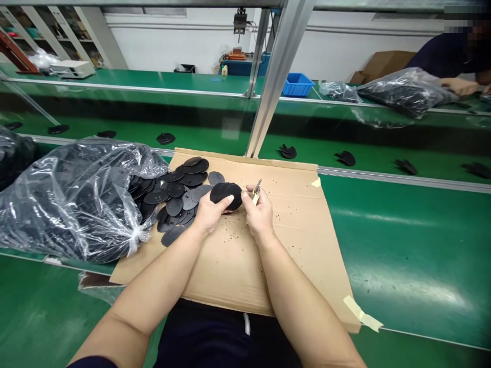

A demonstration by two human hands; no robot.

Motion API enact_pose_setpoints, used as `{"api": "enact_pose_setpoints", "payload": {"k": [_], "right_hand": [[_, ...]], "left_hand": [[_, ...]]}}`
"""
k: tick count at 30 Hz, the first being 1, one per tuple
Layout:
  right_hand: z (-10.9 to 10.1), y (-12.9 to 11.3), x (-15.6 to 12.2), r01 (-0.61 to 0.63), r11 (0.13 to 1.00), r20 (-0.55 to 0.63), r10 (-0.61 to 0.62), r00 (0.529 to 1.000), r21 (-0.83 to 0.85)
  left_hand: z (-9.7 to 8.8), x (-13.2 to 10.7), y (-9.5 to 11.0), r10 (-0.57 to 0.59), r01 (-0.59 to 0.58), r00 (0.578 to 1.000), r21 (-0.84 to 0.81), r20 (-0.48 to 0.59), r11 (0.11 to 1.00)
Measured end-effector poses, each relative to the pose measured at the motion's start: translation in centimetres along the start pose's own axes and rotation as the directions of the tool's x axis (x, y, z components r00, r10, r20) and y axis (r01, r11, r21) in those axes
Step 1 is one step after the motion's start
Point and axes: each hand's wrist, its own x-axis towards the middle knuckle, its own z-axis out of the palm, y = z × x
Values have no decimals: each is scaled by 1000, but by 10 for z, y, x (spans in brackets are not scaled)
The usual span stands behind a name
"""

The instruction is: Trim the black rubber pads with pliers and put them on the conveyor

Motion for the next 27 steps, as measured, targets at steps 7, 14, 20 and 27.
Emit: {"api": "enact_pose_setpoints", "payload": {"k": [7,14,20,27], "right_hand": [[-1,-4,-4,106,978,-2,-108,994,-178],[2,-8,-7,137,948,-52,-158,986,-288],[4,-6,-5,179,931,-70,-211,975,-319],[9,-6,1,214,921,-72,-249,966,-326]], "left_hand": [[3,-7,-2,145,-166,984,219,107,962],[4,-8,-6,133,-149,988,232,83,961],[7,-10,-11,140,-153,987,203,75,967],[9,-9,-16,160,-150,986,197,-35,969]]}}
